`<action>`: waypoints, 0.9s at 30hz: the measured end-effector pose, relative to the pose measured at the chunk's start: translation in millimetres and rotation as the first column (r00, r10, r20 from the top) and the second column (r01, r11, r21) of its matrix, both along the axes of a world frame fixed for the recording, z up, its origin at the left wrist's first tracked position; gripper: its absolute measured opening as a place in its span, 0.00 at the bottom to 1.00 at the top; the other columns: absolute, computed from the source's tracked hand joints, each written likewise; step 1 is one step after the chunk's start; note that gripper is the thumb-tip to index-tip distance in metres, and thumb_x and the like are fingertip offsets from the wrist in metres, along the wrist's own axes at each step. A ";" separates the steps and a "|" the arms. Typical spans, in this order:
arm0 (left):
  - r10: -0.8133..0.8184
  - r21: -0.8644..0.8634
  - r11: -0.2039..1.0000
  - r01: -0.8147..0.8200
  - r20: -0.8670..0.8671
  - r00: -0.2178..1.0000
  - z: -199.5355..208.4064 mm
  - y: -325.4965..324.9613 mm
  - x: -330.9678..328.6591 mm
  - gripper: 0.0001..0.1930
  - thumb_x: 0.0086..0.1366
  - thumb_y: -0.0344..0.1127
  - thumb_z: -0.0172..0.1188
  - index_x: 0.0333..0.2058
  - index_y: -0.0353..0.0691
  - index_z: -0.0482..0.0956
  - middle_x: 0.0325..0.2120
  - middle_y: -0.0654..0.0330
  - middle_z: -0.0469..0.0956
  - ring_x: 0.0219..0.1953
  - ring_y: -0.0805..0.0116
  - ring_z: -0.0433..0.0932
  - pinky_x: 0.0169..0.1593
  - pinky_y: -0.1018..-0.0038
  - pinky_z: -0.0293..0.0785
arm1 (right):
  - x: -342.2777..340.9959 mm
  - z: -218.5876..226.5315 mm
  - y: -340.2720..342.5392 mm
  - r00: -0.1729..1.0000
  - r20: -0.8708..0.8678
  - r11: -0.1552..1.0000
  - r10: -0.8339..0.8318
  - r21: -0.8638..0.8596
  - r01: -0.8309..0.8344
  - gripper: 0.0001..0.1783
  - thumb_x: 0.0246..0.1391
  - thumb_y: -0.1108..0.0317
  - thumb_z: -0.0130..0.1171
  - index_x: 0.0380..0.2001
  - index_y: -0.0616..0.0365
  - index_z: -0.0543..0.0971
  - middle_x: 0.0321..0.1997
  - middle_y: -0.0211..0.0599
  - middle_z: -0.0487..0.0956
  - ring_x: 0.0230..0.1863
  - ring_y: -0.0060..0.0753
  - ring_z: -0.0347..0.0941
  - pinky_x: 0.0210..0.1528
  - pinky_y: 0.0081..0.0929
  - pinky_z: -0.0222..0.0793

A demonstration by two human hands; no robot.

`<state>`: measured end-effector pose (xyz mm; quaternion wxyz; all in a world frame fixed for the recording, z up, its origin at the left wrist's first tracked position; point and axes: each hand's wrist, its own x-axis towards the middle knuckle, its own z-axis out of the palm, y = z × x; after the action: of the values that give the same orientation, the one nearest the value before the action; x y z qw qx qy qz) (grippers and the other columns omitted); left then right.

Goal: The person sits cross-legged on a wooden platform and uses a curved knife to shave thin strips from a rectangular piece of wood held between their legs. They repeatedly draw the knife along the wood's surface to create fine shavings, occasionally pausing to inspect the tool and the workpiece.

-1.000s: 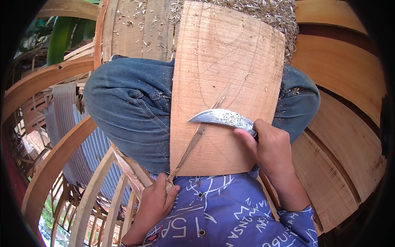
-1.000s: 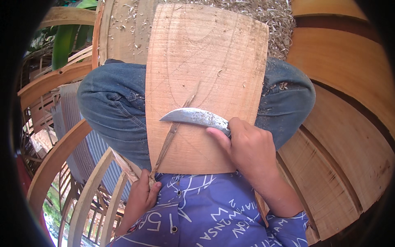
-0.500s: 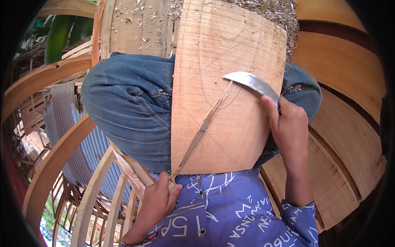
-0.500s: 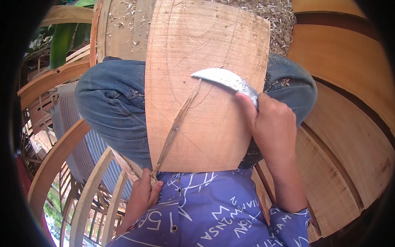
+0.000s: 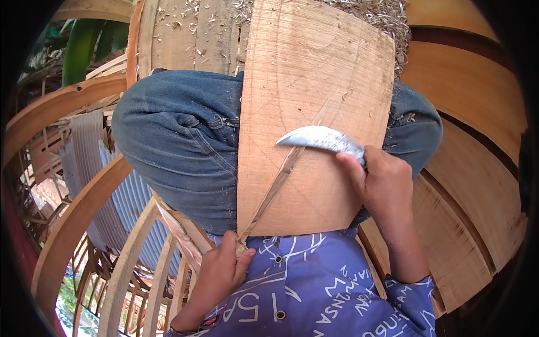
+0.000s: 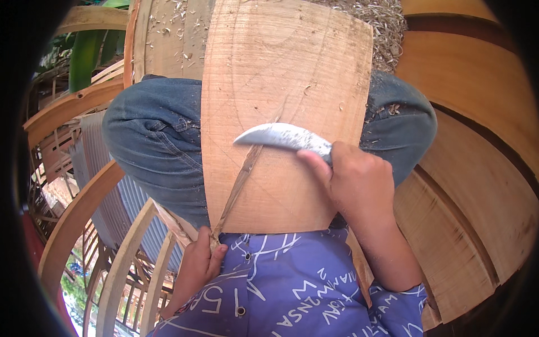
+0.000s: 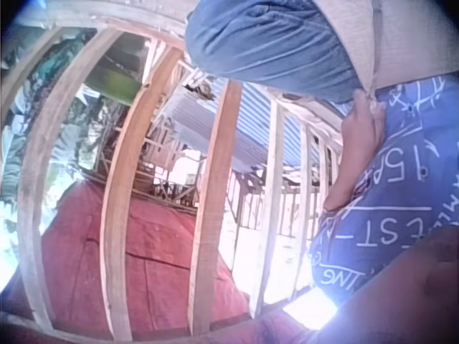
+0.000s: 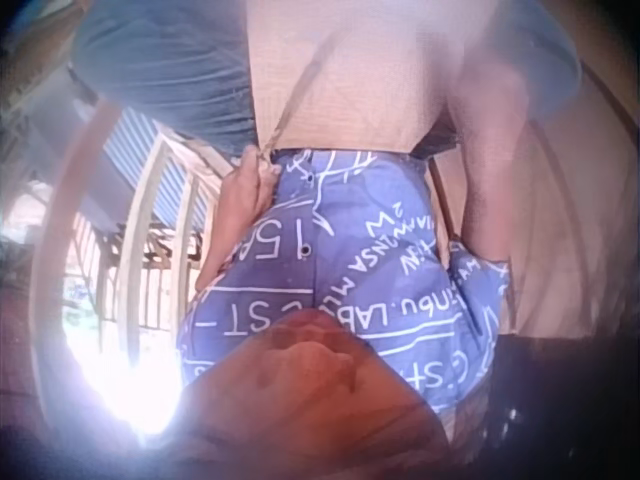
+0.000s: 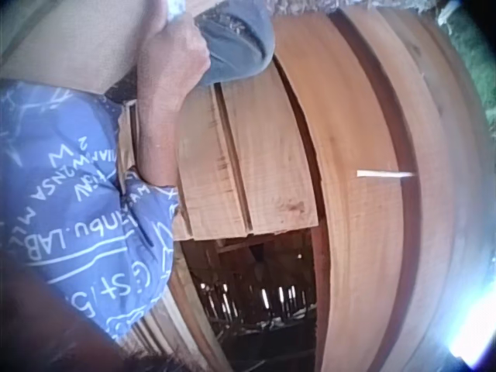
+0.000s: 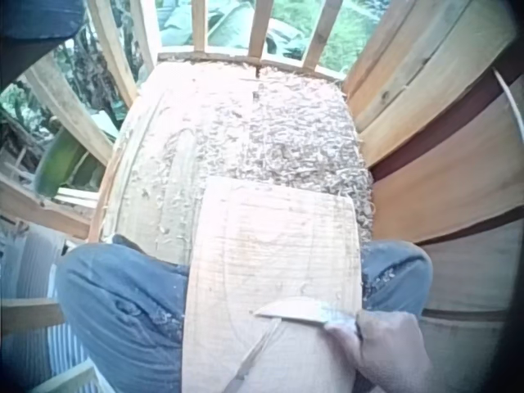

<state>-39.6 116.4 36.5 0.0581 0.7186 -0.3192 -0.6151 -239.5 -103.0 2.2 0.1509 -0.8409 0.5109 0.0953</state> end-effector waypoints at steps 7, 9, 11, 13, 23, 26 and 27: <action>-0.020 -0.057 0.998 0.021 0.007 1.000 -4.5 8.4 -1.8 0.17 0.66 0.41 0.57 0.40 0.32 0.63 0.17 0.41 0.72 0.22 0.37 0.74 0.24 0.52 0.67 | -8.7 13.3 5.5 0.995 -0.029 0.996 0.093 0.015 -0.093 0.31 0.55 0.43 0.58 0.13 0.59 0.70 0.13 0.46 0.72 0.15 0.47 0.73 0.19 0.38 0.68; -0.017 -0.028 0.999 0.017 -0.003 1.000 -2.6 6.8 -0.8 0.17 0.66 0.41 0.56 0.40 0.32 0.63 0.17 0.41 0.72 0.22 0.37 0.74 0.24 0.52 0.67 | -2.5 10.0 12.7 0.986 -0.019 0.985 0.166 0.042 -0.165 0.31 0.54 0.43 0.60 0.12 0.58 0.69 0.11 0.42 0.71 0.13 0.43 0.72 0.17 0.36 0.66; -0.017 -0.019 1.000 0.017 -0.008 1.000 -1.3 6.0 -0.1 0.17 0.66 0.41 0.56 0.40 0.32 0.63 0.17 0.41 0.72 0.22 0.37 0.74 0.24 0.53 0.67 | -2.7 6.0 6.6 0.992 -0.014 0.992 0.124 0.037 -0.123 0.31 0.53 0.43 0.60 0.12 0.58 0.69 0.11 0.42 0.71 0.12 0.43 0.71 0.16 0.36 0.66; -0.020 -0.031 0.999 0.020 -0.006 1.000 -0.6 5.1 0.8 0.18 0.66 0.41 0.56 0.41 0.31 0.63 0.17 0.41 0.72 0.22 0.37 0.74 0.24 0.53 0.68 | -6.4 3.5 3.5 0.994 -0.011 0.994 0.111 0.011 -0.111 0.31 0.53 0.42 0.60 0.12 0.57 0.69 0.11 0.42 0.71 0.12 0.43 0.70 0.16 0.36 0.65; -0.010 -0.072 0.997 0.010 0.000 1.000 -3.3 7.8 -0.1 0.17 0.66 0.40 0.57 0.40 0.31 0.64 0.17 0.41 0.72 0.23 0.36 0.75 0.24 0.54 0.68 | 0.6 2.1 1.6 0.997 -0.033 0.997 0.069 0.033 -0.068 0.31 0.54 0.41 0.59 0.12 0.58 0.71 0.11 0.44 0.72 0.13 0.43 0.73 0.16 0.36 0.66; -0.005 -0.068 0.998 0.004 -0.013 1.000 -5.4 7.6 -0.8 0.17 0.66 0.39 0.57 0.41 0.31 0.64 0.17 0.40 0.72 0.23 0.37 0.75 0.24 0.53 0.67 | 8.6 10.8 8.2 0.996 0.003 0.995 0.089 0.050 -0.089 0.31 0.55 0.42 0.58 0.12 0.59 0.72 0.11 0.45 0.72 0.14 0.44 0.73 0.16 0.37 0.67; -0.004 -0.064 0.998 0.003 -0.011 1.000 -4.7 7.8 -0.6 0.17 0.66 0.39 0.57 0.41 0.31 0.64 0.17 0.40 0.72 0.23 0.37 0.74 0.24 0.53 0.67 | 11.9 14.3 12.8 0.992 0.028 0.991 0.124 0.052 -0.126 0.31 0.55 0.43 0.58 0.12 0.60 0.72 0.11 0.45 0.72 0.14 0.44 0.73 0.17 0.36 0.67</action>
<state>-40.1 124.2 31.8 0.0818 0.7124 -0.3398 -0.6086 -227.6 -90.2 16.5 0.1736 -0.8680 0.4525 0.1079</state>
